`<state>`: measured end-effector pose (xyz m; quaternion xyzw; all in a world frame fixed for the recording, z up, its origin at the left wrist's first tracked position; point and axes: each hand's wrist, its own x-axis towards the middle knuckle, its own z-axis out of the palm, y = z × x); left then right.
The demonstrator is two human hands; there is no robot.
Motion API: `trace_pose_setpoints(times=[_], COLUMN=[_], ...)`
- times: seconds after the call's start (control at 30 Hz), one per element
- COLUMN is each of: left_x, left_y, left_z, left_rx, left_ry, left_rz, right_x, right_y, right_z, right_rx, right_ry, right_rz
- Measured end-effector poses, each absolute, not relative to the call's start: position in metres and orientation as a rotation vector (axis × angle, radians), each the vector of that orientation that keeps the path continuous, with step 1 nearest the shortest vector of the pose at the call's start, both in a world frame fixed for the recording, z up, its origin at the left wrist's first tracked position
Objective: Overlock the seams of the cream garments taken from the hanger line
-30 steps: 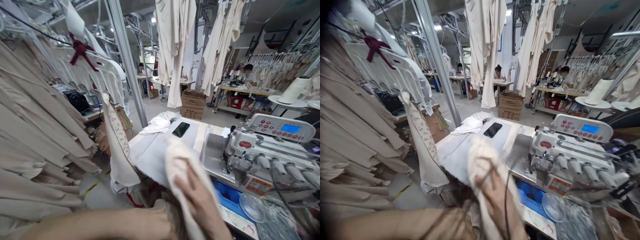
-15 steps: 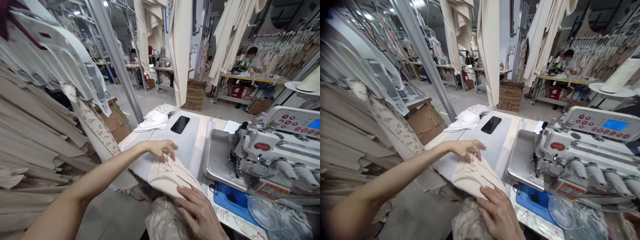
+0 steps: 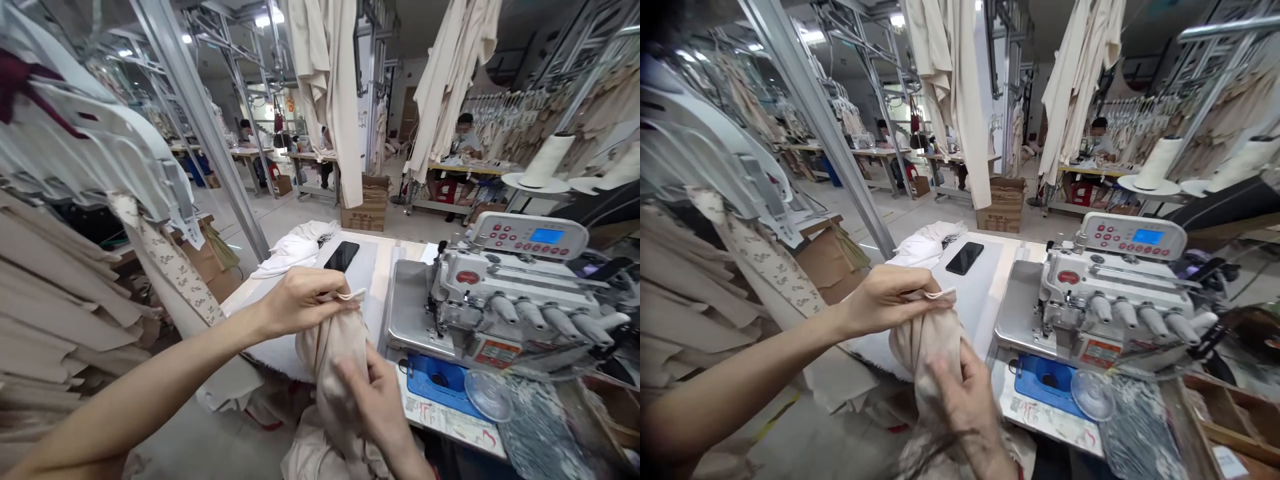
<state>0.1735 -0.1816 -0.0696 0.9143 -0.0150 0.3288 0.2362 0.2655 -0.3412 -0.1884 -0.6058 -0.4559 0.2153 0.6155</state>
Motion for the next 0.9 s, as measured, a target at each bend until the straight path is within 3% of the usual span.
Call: trace_pose_setpoints(times=[0.13,0.23,0.57,0.7,0.9], left_x=[0.176,0.182,0.283,0.297,0.270], left_y=[-0.207,-0.214,-0.225,-0.232,-0.265], left_z=[-0.033,-0.031,-0.161,-0.171,-0.167], left_rx=[2.490,2.435,2.338,2.355,2.960], left_ry=[-0.075,-0.012,0.268,0.275,-0.006], left_rz=[0.910,0.835,0.562,0.607,0.961], right_x=[0.284,0.292,0.316,0.323,0.320], right_y=[-0.349,-0.360,-0.420,-0.427,-0.431], right_z=[-0.139,-0.137,-0.253,-0.266,-0.262], right_rx=[-1.372,-1.309,-1.510,-1.526,-1.427], right_ry=[-1.107,-1.155,-0.584,-0.550,-0.430], right_rz=[0.042,-0.250,0.420,0.371,0.551])
